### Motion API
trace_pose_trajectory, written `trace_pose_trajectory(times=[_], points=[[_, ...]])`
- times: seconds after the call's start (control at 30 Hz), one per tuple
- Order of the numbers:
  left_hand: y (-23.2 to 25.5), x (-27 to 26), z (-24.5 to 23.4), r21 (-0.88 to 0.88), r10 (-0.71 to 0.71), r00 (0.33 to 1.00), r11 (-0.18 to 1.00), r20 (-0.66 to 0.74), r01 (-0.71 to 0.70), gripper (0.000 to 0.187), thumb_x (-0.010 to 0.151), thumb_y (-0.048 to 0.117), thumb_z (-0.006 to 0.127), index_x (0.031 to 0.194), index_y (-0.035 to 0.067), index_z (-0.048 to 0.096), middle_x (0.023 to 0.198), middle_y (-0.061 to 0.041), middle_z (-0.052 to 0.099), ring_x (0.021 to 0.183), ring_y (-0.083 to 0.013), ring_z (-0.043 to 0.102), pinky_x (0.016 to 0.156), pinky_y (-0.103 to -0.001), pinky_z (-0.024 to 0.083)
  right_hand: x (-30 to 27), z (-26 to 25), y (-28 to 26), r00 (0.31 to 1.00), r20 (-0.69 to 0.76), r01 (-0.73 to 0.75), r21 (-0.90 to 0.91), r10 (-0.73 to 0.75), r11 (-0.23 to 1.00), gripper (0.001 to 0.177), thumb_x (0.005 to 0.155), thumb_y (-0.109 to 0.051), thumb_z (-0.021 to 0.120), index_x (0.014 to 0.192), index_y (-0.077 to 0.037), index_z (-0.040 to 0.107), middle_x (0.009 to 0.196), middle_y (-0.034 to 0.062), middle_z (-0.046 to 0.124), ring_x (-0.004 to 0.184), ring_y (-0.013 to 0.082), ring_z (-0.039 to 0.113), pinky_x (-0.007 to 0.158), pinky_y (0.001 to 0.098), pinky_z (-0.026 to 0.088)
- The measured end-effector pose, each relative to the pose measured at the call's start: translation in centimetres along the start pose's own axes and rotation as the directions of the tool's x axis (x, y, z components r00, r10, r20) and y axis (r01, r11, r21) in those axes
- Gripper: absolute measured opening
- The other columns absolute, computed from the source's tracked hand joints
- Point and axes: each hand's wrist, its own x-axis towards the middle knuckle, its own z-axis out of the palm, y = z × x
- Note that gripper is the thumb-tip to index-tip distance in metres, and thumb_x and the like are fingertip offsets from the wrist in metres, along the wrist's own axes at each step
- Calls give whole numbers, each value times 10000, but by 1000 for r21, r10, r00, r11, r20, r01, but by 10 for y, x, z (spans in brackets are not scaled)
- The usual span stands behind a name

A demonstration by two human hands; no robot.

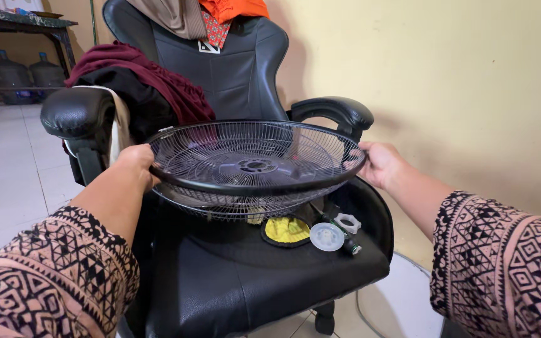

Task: The person disassembles a standing fan by removing the front grille, the central cap, the fan blades, and the rear grille. They use a screwdriver to loosen a screw on the front grille and a brush to dust the rear grille.

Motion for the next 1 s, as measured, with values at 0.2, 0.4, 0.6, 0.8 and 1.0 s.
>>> trace_pose_trajectory(times=[0.2, 0.4, 0.6, 0.8, 1.0], points=[[-3, -21, -1, -70, 70, 997, 995, 29, -68, 256, 1032, 174, 439, 916, 76, 645, 852, -46, 719, 675, -207, 684, 689, -405, 628, 0, -9, 19, 999, 31, 34, -19, -34, 999, 380, 1111, -229, 341, 1134, 37, 610, 1058, 160, 719, 899, 273, 698, 836, 396, 598], [-4, -71, 4, 200, 126, 981, 975, -149, -95, 319, 1068, 381, 441, 1072, 141, 652, 970, -25, 718, 806, -210, 689, 820, -410, 508, -29, -1, 32, 993, -5, 116, -70, -117, 991, 389, 1113, -281, 321, 1158, -48, 628, 1082, 106, 715, 968, 246, 691, 911, 413, 553], [-36, -102, -7, 247, 506, 825, 858, -251, -451, 305, 1110, 261, 493, 1233, 8, 610, 1268, -281, 654, 1188, -484, 522, 1022, -599, 356, -64, 29, 57, 962, -239, 108, -110, -132, 988, 439, 1073, -387, 324, 1306, -96, 556, 1372, 149, 599, 1262, 368, 543, 1099, 500, 408], [-101, -139, -24, 468, 615, 663, 778, -427, -420, 320, 950, 80, 517, 1256, 13, 580, 1204, -160, 676, 1109, -285, 649, 946, -382, 472, -91, 34, 93, 957, -267, 96, -70, -111, 993, 520, 1044, -228, 315, 1504, 9, 358, 1491, 275, 493, 1310, 454, 558, 1123, 521, 449], [-151, -174, -3, 769, 562, 814, 583, -148, -262, 257, 861, 33, 588, 1063, -61, 716, 1034, -261, 720, 1005, -409, 710, 910, -482, 549, -107, 59, 126, 980, -201, -11, -24, 6, 1000, 547, 1038, -186, 350, 1541, 26, 305, 1471, 288, 492, 1289, 457, 574, 1113, 505, 467]])
